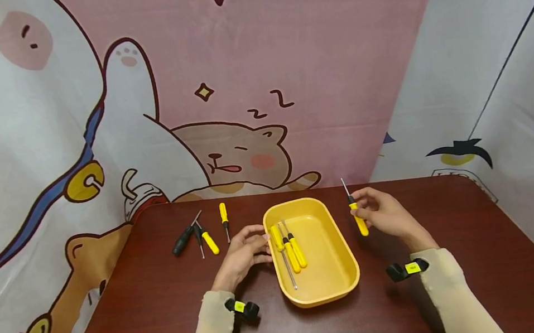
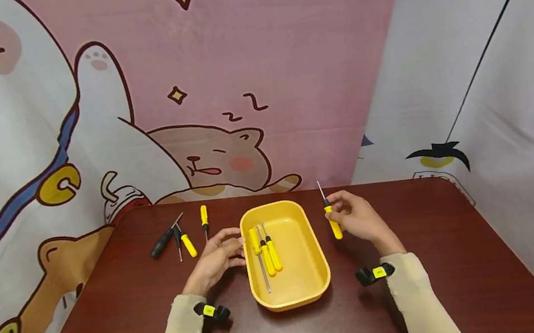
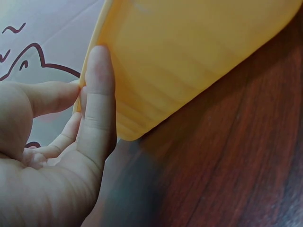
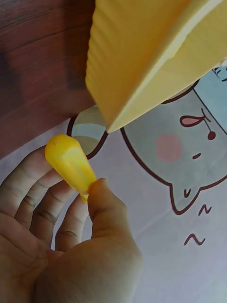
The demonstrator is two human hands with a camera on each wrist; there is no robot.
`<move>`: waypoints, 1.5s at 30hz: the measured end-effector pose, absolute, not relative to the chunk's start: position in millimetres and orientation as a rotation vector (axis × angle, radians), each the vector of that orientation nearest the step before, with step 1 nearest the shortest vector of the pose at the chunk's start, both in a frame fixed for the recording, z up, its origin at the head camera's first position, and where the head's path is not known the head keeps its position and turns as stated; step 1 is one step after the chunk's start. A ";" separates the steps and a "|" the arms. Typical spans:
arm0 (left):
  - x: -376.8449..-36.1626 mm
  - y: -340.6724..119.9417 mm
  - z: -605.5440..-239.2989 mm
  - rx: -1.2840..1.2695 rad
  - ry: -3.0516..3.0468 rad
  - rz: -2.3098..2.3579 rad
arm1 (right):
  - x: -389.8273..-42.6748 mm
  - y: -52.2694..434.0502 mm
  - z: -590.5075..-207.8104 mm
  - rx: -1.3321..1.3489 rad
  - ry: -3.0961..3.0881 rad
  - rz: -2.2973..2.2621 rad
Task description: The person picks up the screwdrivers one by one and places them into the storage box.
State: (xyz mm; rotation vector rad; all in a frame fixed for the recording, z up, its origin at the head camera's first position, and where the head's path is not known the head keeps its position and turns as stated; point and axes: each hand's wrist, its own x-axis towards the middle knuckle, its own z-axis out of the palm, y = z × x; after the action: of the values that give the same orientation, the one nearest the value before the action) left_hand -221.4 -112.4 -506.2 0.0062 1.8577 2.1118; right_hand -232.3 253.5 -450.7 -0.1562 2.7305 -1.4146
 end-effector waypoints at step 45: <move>-221.6 -111.6 -507.7 -0.005 1.854 2.113 | -225.4 188.3 -436.0 -0.381 2.838 -1.160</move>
State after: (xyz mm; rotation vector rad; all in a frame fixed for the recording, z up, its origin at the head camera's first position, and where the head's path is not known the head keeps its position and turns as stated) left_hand -221.6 -111.6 -507.7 -0.0049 1.8538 2.1126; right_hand -225.4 188.3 -436.0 -0.3814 2.8381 -1.1595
